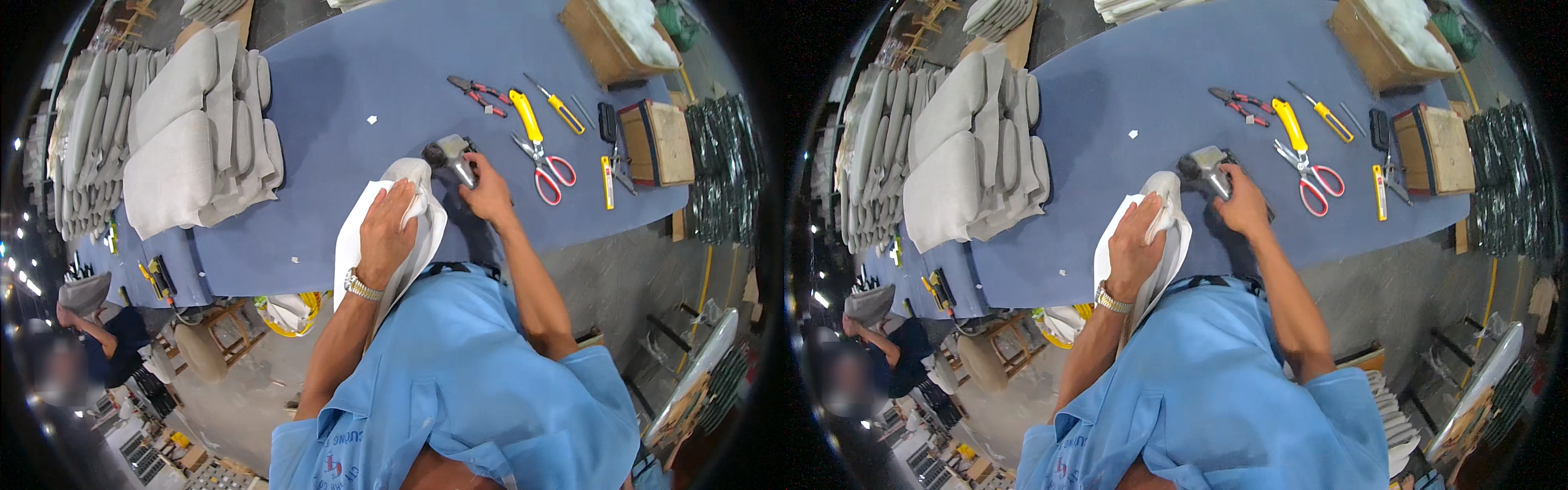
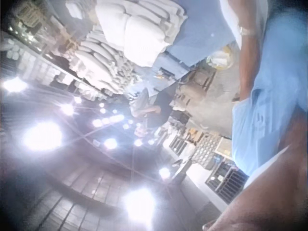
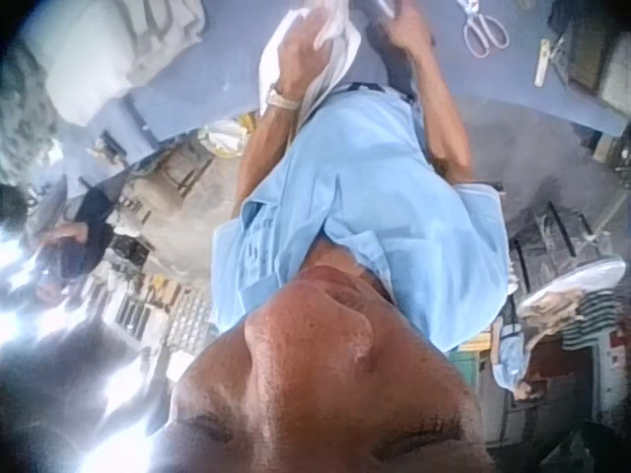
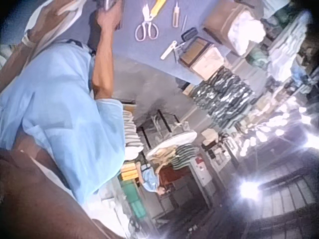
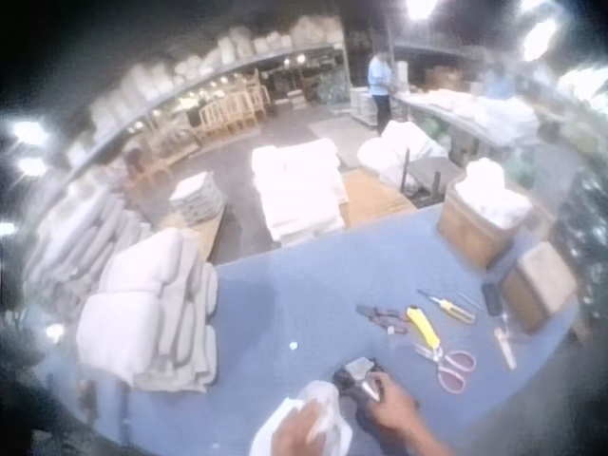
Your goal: The person assembles cushion covers by wrapping fabric around cushion inserts, using scissors to trim excess fabric, and a staple gun to secure the edges. The person repeatedly handles multiple cushion covers, trimming and stapling them at a workbench in a factory setting.
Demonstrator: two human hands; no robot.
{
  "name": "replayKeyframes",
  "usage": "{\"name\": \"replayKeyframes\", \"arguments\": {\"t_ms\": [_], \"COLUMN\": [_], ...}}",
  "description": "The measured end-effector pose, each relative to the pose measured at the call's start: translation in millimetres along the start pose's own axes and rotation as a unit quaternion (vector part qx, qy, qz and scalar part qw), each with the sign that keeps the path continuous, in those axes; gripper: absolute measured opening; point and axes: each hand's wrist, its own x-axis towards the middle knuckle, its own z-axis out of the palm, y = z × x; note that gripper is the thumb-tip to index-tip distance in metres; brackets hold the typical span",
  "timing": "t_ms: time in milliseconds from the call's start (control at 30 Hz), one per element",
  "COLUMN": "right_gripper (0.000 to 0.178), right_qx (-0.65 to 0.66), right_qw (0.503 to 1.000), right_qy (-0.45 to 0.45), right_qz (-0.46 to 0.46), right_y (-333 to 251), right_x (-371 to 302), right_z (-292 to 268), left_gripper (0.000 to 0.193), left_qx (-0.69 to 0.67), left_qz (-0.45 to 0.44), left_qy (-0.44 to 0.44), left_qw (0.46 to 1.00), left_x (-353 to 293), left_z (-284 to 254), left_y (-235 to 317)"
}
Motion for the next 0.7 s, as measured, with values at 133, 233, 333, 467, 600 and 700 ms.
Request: {"name": "replayKeyframes", "arguments": {"t_ms": [133,233,333,467,600,700], "right_gripper": [0.046,0.041,0.043,0.044,0.042,0.042], "right_qx": [0.171,0.238,0.188,0.161,0.110,0.123], "right_qw": [0.981,0.969,0.961,0.967,0.966,0.961], "right_qy": [-0.060,-0.067,-0.055,-0.103,-0.136,-0.149], "right_qz": [0.074,-0.019,-0.193,-0.171,-0.192,-0.200], "right_y": [-38.3,-72.4,-79.7,-80.7,-69.4,-61.2], "right_x": [-12.7,-30.9,-24.6,-22.2,-23.1,-27.1], "right_z": [-81.4,-108.4,-103.1,-84.4,-76.4,-74.4], "left_gripper": [0.060,0.059,0.057,0.056,0.056,0.057], "left_qx": [-0.012,-0.036,-0.055,-0.076,-0.082,-0.081], "left_qz": [-0.010,-0.021,-0.028,-0.043,-0.054,-0.058], "left_qy": [-0.002,0.001,0.005,0.007,0.012,0.011], "left_qw": [1.000,0.999,0.998,0.996,0.995,0.995], "left_x": [-8.0,-7.4,-8.2,-9.1,-9.8,-6.9], "left_z": [4.6,7.0,6.2,6.7,6.9,4.2], "left_y": [-0.8,-0.9,-3.2,-3.1,-5.1,-3.2]}}
